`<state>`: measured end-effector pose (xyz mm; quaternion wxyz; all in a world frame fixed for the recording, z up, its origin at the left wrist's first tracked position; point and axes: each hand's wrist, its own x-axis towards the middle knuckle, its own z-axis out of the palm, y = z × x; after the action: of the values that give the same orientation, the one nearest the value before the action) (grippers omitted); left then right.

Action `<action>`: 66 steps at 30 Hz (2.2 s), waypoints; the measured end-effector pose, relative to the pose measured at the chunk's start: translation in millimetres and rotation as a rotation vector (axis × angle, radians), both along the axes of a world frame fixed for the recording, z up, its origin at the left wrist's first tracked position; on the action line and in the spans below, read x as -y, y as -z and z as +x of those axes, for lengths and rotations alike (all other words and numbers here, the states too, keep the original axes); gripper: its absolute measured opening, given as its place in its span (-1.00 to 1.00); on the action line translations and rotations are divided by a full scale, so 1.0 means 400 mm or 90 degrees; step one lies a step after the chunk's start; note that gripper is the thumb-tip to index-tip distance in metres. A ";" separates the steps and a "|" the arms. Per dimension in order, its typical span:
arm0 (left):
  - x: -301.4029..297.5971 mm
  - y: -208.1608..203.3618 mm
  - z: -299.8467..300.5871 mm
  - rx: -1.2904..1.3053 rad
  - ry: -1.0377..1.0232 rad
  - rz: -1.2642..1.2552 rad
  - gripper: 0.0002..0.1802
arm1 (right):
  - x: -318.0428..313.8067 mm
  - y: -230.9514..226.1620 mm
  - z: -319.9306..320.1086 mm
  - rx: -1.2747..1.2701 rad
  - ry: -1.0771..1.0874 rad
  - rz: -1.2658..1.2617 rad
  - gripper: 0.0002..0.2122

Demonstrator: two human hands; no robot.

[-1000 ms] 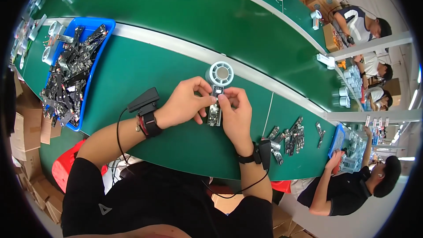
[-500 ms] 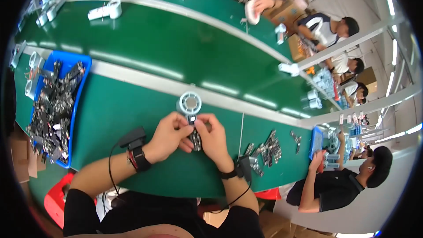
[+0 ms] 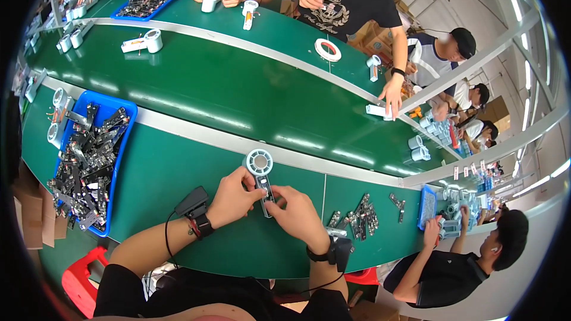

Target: The person picks up a circuit board and a fan housing, then connects the battery wires to the board. They press the circuit board into the housing and place the assembled unit back onto the assembly line.

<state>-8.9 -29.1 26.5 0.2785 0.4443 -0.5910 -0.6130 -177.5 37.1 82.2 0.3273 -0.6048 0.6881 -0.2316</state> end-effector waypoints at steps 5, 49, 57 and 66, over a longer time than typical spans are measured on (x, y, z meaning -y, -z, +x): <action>0.054 0.003 0.016 0.173 -0.021 -0.277 -0.68 | 0.089 0.014 0.028 -0.259 -0.045 -0.017 -0.68; 0.197 -0.339 0.643 0.455 -0.131 -0.458 0.04 | -0.273 0.011 -0.388 -0.452 0.333 -0.151 -0.78; 0.123 -0.167 0.259 0.487 0.123 -0.306 0.05 | -0.264 0.100 -0.474 -0.473 0.322 -0.088 -0.76; -0.001 -0.099 0.315 0.665 0.076 -0.708 -0.39 | -0.246 -0.069 -0.355 -0.399 0.311 -0.270 -0.81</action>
<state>117.1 -28.8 66.2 0.1124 0.4383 -0.8904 0.0502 -319.4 135.6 109.9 -0.0923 -0.5191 0.8141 -0.2435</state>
